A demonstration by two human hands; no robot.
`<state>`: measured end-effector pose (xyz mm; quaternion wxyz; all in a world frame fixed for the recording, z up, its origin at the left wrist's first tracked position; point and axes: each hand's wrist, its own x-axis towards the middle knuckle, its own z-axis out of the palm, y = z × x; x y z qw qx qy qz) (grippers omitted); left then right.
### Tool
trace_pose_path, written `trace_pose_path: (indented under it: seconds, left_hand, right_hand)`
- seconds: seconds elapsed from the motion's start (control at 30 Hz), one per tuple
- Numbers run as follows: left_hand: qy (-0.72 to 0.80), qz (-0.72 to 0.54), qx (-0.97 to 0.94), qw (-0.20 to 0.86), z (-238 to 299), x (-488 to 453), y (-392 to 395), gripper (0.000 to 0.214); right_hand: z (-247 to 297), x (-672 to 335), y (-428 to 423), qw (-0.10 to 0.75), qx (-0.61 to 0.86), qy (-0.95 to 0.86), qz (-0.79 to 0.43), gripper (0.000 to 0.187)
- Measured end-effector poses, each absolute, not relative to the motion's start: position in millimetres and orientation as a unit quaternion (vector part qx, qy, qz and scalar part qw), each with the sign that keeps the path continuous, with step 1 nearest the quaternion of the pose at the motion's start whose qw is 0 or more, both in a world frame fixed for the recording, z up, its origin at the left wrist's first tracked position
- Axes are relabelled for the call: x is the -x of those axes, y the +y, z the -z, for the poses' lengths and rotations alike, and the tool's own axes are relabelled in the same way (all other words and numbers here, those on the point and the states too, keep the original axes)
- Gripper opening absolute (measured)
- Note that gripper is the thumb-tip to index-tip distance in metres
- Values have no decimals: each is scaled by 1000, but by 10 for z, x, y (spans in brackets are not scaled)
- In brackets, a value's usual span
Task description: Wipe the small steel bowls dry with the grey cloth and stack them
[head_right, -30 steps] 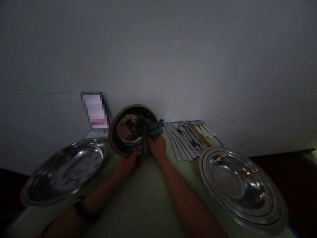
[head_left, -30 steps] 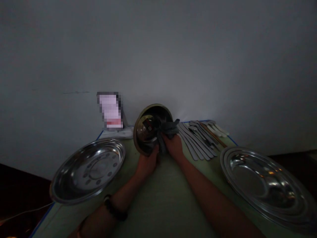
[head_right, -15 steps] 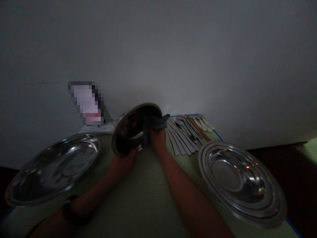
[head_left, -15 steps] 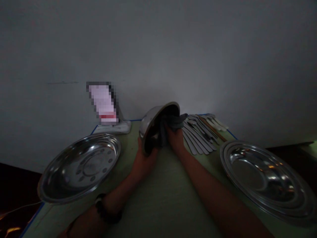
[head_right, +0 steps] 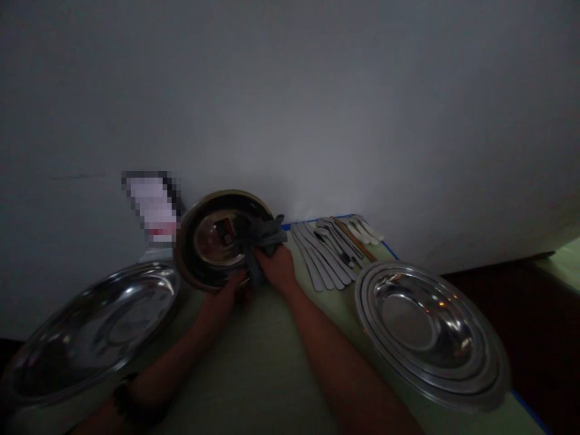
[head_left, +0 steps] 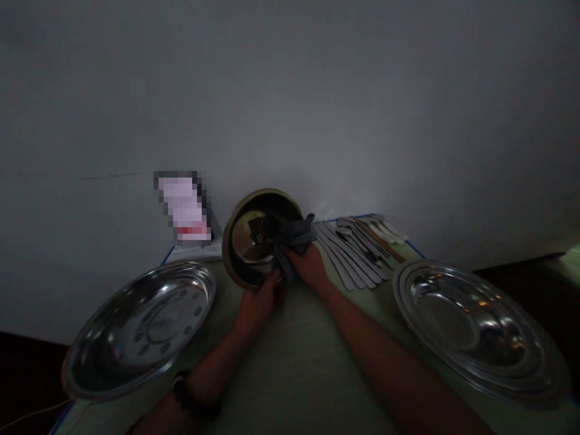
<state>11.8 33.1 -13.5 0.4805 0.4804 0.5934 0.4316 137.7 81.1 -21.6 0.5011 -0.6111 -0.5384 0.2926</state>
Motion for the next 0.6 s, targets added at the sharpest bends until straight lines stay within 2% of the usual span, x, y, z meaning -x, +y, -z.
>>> trace_pose_path:
  seconds: [0.17,0.37,0.5,0.6]
  left_hand:
    - [576,-445,-479,491,183,-83,362,34]
    - [574,-422,-515,477,127,-63,302,41]
    - [589,-395,-519,476,100,-66,278,43]
    - [604,-382,-509,479,96,-82,257,37]
  right_hand:
    - [190,-1368,747,484,602,-566,-287,41]
    - [202,-1375,740,488,605,-551,-303,41]
    - [210,-1399,779,524,584,-526,-328,40]
    - [177,-1418,817,570,581,-469,-342,37]
